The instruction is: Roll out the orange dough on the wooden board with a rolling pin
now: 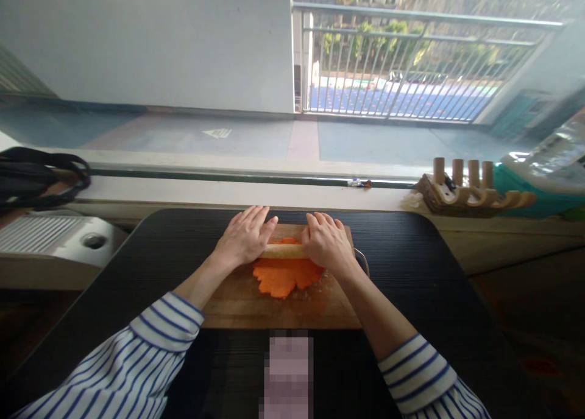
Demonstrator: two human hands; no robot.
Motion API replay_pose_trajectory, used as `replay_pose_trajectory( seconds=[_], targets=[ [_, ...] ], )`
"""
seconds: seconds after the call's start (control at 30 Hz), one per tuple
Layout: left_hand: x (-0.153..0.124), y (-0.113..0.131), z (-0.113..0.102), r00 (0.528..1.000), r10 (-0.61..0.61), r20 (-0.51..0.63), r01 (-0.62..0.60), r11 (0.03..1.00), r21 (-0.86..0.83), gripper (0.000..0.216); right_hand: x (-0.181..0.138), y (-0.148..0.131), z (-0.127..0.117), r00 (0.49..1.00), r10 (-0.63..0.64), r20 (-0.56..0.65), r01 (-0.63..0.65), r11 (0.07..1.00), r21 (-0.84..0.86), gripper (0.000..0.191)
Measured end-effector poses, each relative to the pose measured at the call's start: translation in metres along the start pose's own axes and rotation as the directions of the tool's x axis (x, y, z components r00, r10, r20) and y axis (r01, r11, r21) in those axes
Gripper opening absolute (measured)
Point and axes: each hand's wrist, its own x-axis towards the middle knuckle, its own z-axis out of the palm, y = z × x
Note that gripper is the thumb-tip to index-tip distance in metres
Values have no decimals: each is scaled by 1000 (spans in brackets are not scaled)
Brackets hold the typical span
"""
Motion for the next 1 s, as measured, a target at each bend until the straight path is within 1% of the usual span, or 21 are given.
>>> replay_pose_trajectory(
  seconds=[0.3, 0.57, 0.8, 1.0],
  targets=[
    [5, -2, 4, 1000, 10, -8, -10, 1000, -11, 67, 4, 1, 1, 1000, 2, -5, -2, 1000, 30, 42],
    [9, -2, 1, 999, 27, -35, -27, 1000, -8, 64, 7, 2, 0, 1000, 5, -8, -5, 1000, 31, 41],
    [13, -3, 2, 999, 28, -40, -28, 1000, -12, 66, 9, 3, 1, 999, 11, -40, -9, 998, 56, 39],
    [17, -3, 3, 998, 33, -47, -34, 999, -13, 66, 12, 3, 1, 999, 31, -24, -29, 998, 64, 38]
  ],
)
